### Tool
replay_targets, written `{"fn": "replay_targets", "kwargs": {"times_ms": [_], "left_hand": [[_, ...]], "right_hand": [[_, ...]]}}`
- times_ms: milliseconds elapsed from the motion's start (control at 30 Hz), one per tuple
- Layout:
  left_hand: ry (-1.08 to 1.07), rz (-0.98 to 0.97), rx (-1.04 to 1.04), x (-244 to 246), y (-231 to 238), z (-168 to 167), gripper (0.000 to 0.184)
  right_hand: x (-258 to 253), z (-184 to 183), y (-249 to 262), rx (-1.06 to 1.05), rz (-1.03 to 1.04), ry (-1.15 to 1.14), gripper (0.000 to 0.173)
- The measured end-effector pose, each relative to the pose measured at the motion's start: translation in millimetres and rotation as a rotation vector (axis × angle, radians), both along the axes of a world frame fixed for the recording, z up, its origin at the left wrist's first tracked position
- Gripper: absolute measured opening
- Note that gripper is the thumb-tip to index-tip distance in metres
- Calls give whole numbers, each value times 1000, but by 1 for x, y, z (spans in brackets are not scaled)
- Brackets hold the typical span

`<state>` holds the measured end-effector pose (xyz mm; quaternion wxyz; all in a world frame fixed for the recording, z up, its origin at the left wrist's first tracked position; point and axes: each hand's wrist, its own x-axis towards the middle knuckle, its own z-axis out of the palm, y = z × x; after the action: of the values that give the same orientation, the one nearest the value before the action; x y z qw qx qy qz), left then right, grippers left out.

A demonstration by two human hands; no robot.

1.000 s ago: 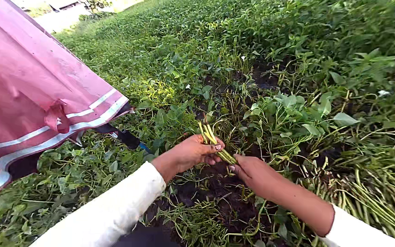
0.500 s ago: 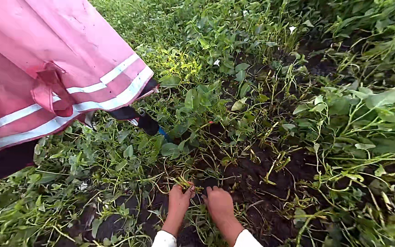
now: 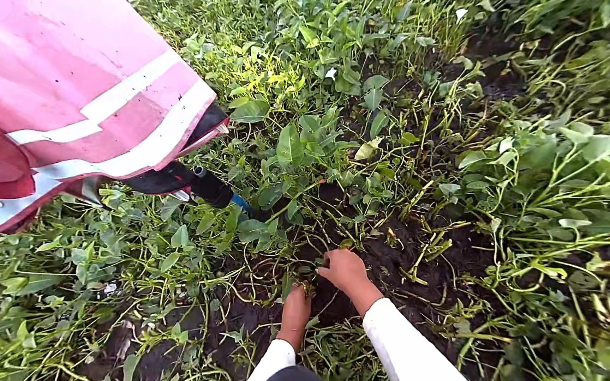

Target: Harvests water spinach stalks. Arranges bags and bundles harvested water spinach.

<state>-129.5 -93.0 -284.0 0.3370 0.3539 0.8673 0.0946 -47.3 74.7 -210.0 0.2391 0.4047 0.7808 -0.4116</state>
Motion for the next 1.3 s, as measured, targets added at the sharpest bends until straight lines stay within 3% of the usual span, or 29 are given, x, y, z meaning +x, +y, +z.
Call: {"fn": "replay_targets", "kwargs": {"times_ms": [133,200,300,467,600,667,733,833,900,967,1033,1167,1300], "left_hand": [[43,-10,60,0,-8,-13,30],[61,-17,71,0,-11,-15,30],[67,-58,54,-1,-7,-14,34],[45,-164,-92,-4,10,-9,35],[5,-79,-91,-7,9,-4,39],[-19,65,12,1,-5,8,48],[86,174,253,19,-29,25,44],[304,-35,556,39,-51,35,34],[184,-235,368,54,-58,42,31],[-9,-381,-50,69,-64,57,43],[-102,-518,-339,81,-67,69,51],[-247,-624,-433,85,-80,86,46],[-285,-657,-486,84,-77,82,55]], "right_hand": [[10,0,-14,-184,20,-10,49],[18,14,-34,-179,81,-13,49],[39,66,-35,-144,115,4,47],[121,172,19,-86,3,174,40],[194,215,24,20,26,178,42],[221,214,17,42,60,152,43],[232,201,8,15,67,130,42],[228,171,-11,-24,23,160,46],[216,149,-27,-53,-37,198,48],[203,132,-42,-58,-63,199,49],[191,122,-49,-69,-44,166,50],[184,108,-56,-74,57,87,47],[172,105,-66,-65,166,-40,47]]}}
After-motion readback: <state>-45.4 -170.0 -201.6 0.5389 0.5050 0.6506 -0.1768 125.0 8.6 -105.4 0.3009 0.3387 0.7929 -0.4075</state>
